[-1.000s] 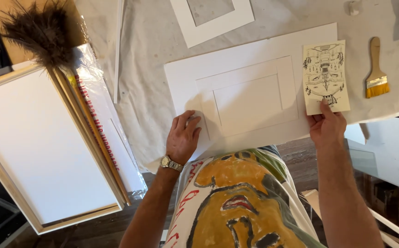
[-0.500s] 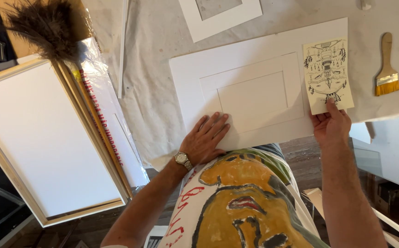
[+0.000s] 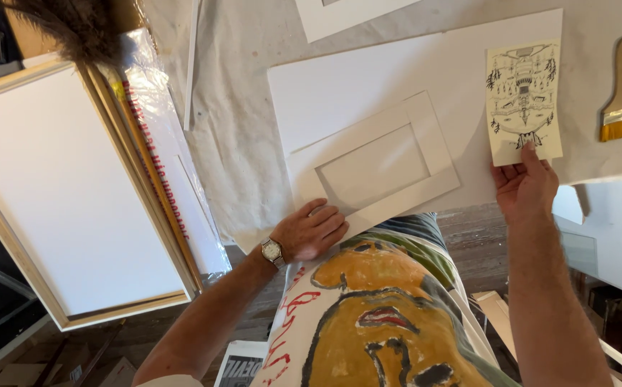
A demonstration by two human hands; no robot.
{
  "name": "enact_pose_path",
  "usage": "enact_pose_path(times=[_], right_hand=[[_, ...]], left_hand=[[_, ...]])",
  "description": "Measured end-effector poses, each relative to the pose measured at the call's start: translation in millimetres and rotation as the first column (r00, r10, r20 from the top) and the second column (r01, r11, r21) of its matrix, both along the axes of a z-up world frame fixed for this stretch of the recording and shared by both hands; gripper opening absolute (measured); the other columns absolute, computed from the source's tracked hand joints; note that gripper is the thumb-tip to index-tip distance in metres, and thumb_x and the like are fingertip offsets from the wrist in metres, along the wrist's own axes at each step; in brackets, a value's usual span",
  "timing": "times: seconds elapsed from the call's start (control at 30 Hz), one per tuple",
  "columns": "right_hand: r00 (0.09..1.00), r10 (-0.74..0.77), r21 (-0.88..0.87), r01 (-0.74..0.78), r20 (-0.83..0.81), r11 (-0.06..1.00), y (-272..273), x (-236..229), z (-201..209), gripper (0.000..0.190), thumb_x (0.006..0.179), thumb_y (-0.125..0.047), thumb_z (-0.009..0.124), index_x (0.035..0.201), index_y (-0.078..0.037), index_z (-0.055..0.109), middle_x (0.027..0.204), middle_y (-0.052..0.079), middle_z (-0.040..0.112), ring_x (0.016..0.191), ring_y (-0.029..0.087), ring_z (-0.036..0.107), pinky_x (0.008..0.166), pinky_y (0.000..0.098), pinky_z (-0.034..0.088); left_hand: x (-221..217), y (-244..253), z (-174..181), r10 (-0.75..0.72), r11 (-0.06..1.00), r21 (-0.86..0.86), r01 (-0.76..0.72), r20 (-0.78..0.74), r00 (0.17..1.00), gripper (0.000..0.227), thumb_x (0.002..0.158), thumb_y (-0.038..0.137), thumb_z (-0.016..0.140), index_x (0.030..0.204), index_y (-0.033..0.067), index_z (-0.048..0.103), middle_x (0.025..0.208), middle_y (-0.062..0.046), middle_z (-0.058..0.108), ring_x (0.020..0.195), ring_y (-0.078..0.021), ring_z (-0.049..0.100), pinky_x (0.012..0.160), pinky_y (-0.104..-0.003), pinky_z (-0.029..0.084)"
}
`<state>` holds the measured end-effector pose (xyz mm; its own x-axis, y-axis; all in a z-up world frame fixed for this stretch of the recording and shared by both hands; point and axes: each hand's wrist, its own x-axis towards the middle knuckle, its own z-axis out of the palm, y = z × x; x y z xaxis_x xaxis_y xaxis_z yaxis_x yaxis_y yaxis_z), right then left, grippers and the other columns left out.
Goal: Aligning a drawing with a mat board and backing for framing
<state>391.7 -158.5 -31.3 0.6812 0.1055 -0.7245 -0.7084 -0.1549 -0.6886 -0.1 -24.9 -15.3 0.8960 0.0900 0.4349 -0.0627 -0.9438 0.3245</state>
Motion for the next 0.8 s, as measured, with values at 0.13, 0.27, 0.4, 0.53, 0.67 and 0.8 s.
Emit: enact_pose_path(times=[0.13,0.27,0.4,0.53,0.67,0.8], right_hand=[[1.0,-0.017,-0.033,0.018,0.022,0.999,-3,-2,0,0.018,0.095,-0.023,0.081,0.094,-0.016,0.064,0.092,-0.002,0.077,0.079,0.009,0.075,0.066,0.0211,0.065],[0.993,0.114,0.087,-0.117,0.039,0.989,-14,3,-10,0.03,0.095,-0.025,0.076,0.12,-0.014,0.064,0.117,0.005,0.08,0.106,0.019,0.081,0.083,0.0333,0.071],[0.992,0.125,0.047,-0.126,0.034,0.991,-18,6,-10,0.025,0.097,-0.025,0.074,0.119,-0.016,0.066,0.111,0.003,0.08,0.102,0.018,0.08,0.084,0.0321,0.071],[0.975,0.218,0.004,-0.218,0.034,0.976,-28,13,-7,0.019,0.101,-0.027,0.072,0.116,-0.016,0.066,0.102,0.002,0.077,0.09,0.014,0.075,0.086,0.0339,0.069],[0.894,0.417,-0.214,-0.444,-0.16,0.87,-20,18,43,0.043,0.115,-0.044,0.05,0.114,-0.004,0.067,0.105,0.01,0.075,0.101,0.023,0.076,0.092,0.0374,0.066],[0.324,0.879,-0.546,-0.833,-0.351,0.089,48,10,110,0.043,0.108,-0.034,0.061,0.106,0.007,0.075,0.095,0.02,0.08,0.083,0.029,0.076,0.087,0.0399,0.057]], left_hand=[[9,0,47,0.137,0.982,-0.156,-0.111,0.168,0.976,0.016,0.097,0.001,0.072,0.112,-0.0001,0.069,0.105,-0.015,0.069,0.096,-0.0298,0.069,0.09,-0.042,0.059],[21,-3,72,0.613,0.69,-0.507,-0.516,0.031,0.789,0.029,0.11,0.02,0.047,0.098,0.0017,0.066,0.094,-0.015,0.071,0.083,-0.0284,0.072,0.056,-0.034,0.061],[31,15,68,0.617,-0.42,-0.843,-0.337,-0.537,0.575,0.038,0.09,0.018,0.072,0.123,0.002,0.06,0.094,-0.016,0.078,0.087,-0.0234,0.077,0.07,-0.033,0.061],[30,25,21,0.532,-0.481,-0.743,-0.464,-0.669,0.52,0.039,0.085,0.011,0.075,0.124,0.0087,0.067,0.091,-0.014,0.079,0.077,-0.0186,0.076,0.071,-0.028,0.062],[11,44,-23,0.627,-0.132,-0.669,-0.731,-0.628,0.461,0.054,0.089,0.03,0.072,0.137,0.0114,0.055,0.125,-0.008,0.068,0.104,-0.0231,0.065,0.084,-0.036,0.058],[35,98,-8,0.791,0.069,-0.512,-0.856,-0.495,0.36,0.046,0.09,0.022,0.077,0.13,0.0077,0.061,0.131,-0.009,0.061,0.113,-0.0255,0.06,0.09,-0.038,0.057]])
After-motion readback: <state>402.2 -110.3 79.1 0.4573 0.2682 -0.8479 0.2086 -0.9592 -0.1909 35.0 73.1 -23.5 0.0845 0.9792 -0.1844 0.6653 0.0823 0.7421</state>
